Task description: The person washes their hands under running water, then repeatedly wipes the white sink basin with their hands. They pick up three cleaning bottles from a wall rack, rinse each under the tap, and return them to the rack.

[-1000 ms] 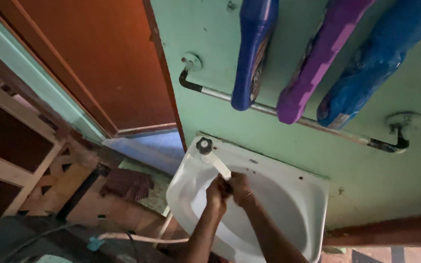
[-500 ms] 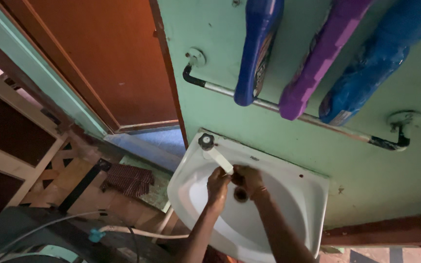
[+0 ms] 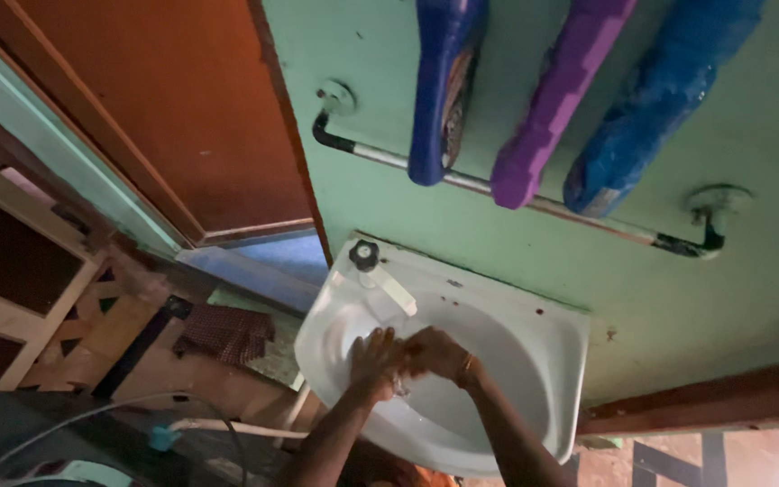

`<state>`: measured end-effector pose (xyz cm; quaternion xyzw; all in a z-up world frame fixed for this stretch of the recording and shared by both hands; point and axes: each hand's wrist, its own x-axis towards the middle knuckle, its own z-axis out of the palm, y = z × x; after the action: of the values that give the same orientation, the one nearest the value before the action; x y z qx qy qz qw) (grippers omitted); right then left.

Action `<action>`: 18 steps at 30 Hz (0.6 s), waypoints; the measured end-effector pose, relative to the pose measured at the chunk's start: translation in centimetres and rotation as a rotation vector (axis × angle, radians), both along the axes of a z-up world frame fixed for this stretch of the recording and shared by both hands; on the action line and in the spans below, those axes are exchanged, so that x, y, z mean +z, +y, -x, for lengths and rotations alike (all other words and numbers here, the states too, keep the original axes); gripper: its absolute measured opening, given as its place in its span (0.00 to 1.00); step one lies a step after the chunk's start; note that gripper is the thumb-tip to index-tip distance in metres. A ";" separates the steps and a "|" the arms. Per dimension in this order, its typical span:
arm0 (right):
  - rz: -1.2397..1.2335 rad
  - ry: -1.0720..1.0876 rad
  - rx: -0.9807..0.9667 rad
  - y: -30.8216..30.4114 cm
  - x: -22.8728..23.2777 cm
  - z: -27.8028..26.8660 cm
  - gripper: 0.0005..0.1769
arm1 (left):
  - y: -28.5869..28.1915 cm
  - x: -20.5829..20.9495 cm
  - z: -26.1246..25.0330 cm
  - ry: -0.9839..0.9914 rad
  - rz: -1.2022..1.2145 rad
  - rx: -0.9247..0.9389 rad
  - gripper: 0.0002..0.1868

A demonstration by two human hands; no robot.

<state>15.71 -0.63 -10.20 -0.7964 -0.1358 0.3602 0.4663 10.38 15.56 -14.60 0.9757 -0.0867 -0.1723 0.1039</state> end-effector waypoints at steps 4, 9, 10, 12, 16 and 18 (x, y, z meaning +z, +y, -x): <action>-0.651 -0.013 -0.342 -1.7 -0.5 0.0 0.26 | -6.7 -2.1 1.7 0.223 0.232 -0.129 0.43; -0.751 0.367 -0.649 -1.9 -0.7 0.1 0.28 | -11.8 -4.0 4.0 0.360 0.463 -0.510 0.41; -0.731 0.381 -0.644 -2.1 -0.8 0.4 0.26 | -10.8 -4.4 3.4 0.347 0.395 -0.557 0.41; -0.782 0.413 -0.624 -2.3 -1.1 0.9 0.25 | -5.8 -4.7 1.7 0.363 -0.009 -0.424 0.46; -0.831 0.424 -0.640 -1.4 -1.5 1.6 0.24 | 0.6 -3.0 2.2 0.151 -0.180 -0.058 0.49; -0.773 0.397 -0.686 -0.6 -1.9 1.6 0.22 | -0.4 -1.0 3.0 0.227 -0.120 -0.094 0.46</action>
<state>14.11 -1.27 -12.05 -0.4829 0.0996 0.2547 0.8319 7.34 15.12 -15.56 0.9492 -0.1097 -0.2914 0.0462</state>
